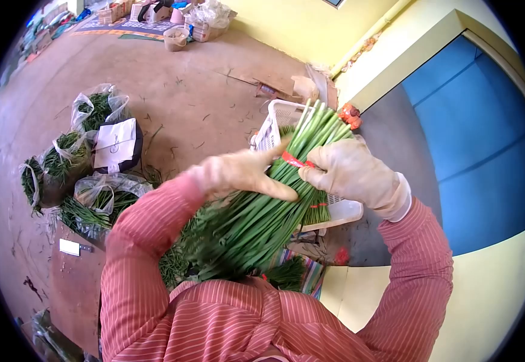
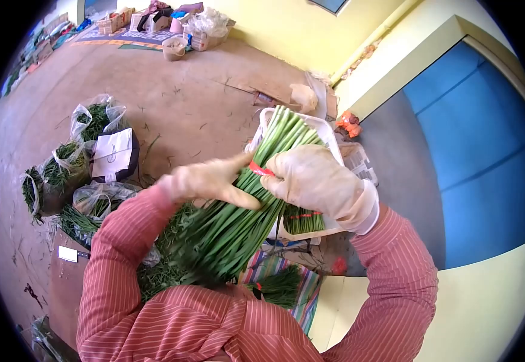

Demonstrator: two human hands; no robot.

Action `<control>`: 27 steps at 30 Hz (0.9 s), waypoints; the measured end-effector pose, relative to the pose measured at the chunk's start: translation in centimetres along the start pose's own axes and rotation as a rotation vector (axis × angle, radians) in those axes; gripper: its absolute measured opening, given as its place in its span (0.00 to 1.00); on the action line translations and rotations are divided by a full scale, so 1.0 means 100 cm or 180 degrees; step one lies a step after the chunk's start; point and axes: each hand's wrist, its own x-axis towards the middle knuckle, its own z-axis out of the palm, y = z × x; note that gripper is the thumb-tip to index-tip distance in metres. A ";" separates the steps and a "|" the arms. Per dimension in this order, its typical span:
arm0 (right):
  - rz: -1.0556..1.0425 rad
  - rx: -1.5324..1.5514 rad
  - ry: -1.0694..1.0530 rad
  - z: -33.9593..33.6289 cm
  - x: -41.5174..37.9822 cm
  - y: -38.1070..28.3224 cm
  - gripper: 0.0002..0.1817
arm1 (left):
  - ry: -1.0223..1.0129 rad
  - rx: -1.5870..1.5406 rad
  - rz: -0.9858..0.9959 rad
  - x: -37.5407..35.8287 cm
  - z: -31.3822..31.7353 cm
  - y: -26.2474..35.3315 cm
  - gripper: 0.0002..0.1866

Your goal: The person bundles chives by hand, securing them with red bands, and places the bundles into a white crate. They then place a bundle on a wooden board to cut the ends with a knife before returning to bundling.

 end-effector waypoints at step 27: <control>0.0598 0.0751 0.2401 0.067 -0.054 0.000 0.10 | 0.0364 -0.2962 0.0587 0.031 0.046 -0.019 0.34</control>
